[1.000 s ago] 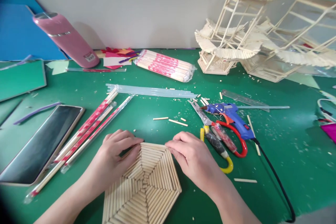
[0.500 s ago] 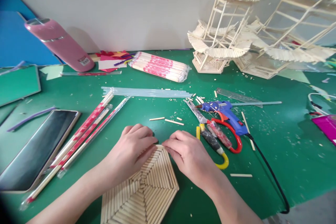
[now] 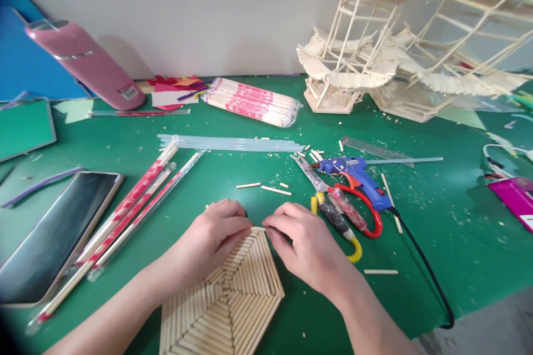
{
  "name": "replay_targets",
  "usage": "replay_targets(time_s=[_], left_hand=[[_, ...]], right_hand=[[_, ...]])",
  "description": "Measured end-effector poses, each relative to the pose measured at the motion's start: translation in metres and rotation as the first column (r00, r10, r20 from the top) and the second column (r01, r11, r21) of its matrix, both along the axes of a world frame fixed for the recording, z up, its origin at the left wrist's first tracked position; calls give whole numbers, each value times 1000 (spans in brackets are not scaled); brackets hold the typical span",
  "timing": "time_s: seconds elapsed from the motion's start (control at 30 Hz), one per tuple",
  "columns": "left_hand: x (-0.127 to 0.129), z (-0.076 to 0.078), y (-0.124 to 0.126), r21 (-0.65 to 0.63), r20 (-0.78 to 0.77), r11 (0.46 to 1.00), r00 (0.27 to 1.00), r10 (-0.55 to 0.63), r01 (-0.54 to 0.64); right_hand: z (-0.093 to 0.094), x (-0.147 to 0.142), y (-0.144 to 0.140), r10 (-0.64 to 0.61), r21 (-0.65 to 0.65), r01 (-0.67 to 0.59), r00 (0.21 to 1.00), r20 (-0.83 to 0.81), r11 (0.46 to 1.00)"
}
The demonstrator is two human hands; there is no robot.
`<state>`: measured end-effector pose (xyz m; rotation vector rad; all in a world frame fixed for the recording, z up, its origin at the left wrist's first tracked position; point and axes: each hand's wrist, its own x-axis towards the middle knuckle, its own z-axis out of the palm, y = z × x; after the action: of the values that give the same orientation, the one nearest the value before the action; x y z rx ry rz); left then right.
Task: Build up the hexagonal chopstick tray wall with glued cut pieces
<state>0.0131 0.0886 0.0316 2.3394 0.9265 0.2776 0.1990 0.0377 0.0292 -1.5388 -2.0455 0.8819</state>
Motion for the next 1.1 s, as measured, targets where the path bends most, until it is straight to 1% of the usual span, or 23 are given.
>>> replay_targets(time_s=[0.13, 0.4, 0.6, 0.7, 0.8, 0.9, 1.0, 1.1], left_hand=[[0, -2, -1, 0, 21, 1000, 1000, -1, 1], [-2, -4, -3, 6, 56, 1000, 998, 8, -8], [-1, -4, -3, -6, 51, 1000, 999, 14, -14], [-2, -2, -2, -4, 22, 1000, 1000, 12, -12], [-11, 2, 0, 22, -47, 1000, 999, 9, -8], [-27, 5, 2, 35, -111, 999, 993, 43, -39], [-43, 5, 2, 9, -102, 996, 991, 92, -92], [-51, 3, 1, -18, -63, 991, 989, 131, -133]], right_hand=[[0, -3, -1, -8, 4, 8, 999, 31, 1000], [-4, -9, -4, -39, 70, 35, 997, 61, 997], [-8, -9, -5, -36, 94, 30, 997, 64, 995], [-8, -9, -5, -26, 95, 20, 998, 65, 995], [-7, -8, -4, -16, 97, 10, 998, 58, 995], [-7, -7, -4, -9, 96, 4, 998, 54, 995], [-8, -7, -4, -8, 94, 3, 998, 58, 996], [-9, -7, -4, -7, 93, 2, 998, 59, 996]])
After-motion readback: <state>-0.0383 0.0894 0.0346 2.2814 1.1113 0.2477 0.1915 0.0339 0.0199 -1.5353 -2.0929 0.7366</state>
